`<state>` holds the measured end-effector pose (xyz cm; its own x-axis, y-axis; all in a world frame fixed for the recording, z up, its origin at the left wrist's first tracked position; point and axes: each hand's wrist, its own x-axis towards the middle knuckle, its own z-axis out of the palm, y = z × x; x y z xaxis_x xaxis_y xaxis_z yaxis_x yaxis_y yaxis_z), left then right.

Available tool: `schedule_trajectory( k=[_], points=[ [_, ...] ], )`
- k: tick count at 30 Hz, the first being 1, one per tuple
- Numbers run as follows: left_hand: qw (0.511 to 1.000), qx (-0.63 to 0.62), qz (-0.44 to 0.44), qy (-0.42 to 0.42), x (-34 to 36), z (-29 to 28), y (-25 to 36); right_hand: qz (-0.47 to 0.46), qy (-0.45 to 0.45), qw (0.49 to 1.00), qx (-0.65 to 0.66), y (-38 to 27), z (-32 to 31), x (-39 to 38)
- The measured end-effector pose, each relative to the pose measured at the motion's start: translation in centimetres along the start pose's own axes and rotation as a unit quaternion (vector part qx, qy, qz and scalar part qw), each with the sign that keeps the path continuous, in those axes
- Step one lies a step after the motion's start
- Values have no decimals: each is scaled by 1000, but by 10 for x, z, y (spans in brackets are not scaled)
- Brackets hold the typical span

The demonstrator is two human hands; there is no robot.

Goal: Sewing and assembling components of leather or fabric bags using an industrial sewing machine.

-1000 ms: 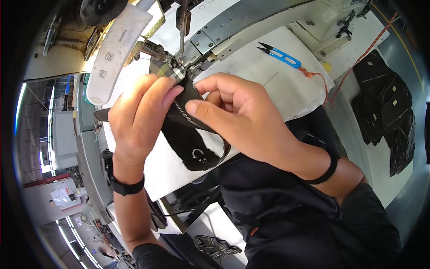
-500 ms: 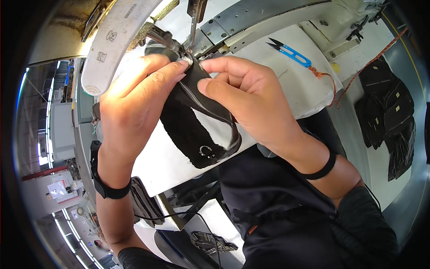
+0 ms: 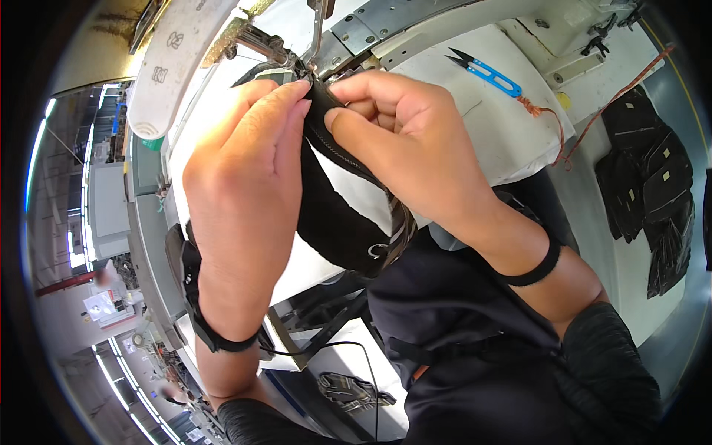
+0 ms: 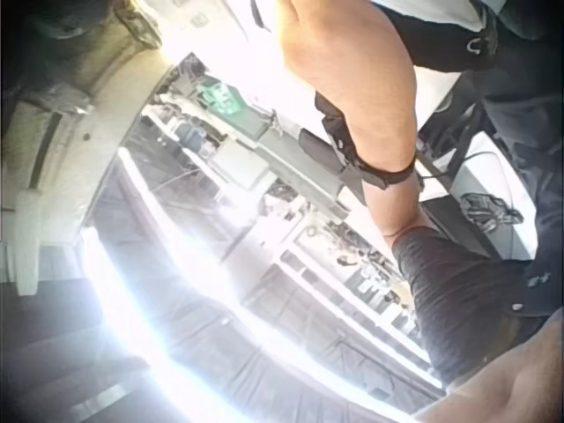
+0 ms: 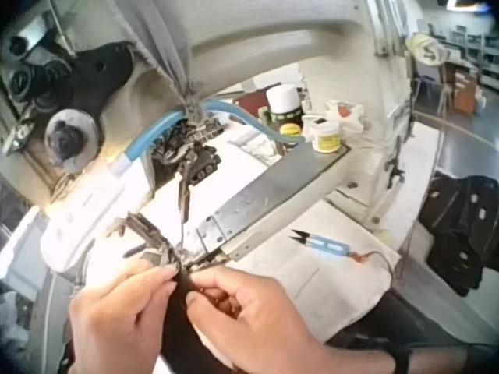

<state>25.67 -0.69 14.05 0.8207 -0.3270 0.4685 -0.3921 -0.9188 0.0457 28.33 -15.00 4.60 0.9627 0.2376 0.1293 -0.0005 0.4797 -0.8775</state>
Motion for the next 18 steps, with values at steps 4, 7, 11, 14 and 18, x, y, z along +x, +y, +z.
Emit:
schedule_trajectory(
  k=[4,7,11,14,18],
  points=[
    [999,14,-35,18,-6,4,12,-1,-18,996,-84,-3,-4,-5],
    [998,35,-20,48,-12,11,14,8,-17,997,-69,-7,-3,-4],
    [997,0,-56,60,-13,14,22,0,-23,997,-69,-4,-7,-1],
    [995,5,-81,60,-15,17,33,1,-25,996,-86,-1,-6,-5],
    [990,-4,-125,69,-12,21,50,-18,-41,990,-135,-9,-12,-8]
  ],
)
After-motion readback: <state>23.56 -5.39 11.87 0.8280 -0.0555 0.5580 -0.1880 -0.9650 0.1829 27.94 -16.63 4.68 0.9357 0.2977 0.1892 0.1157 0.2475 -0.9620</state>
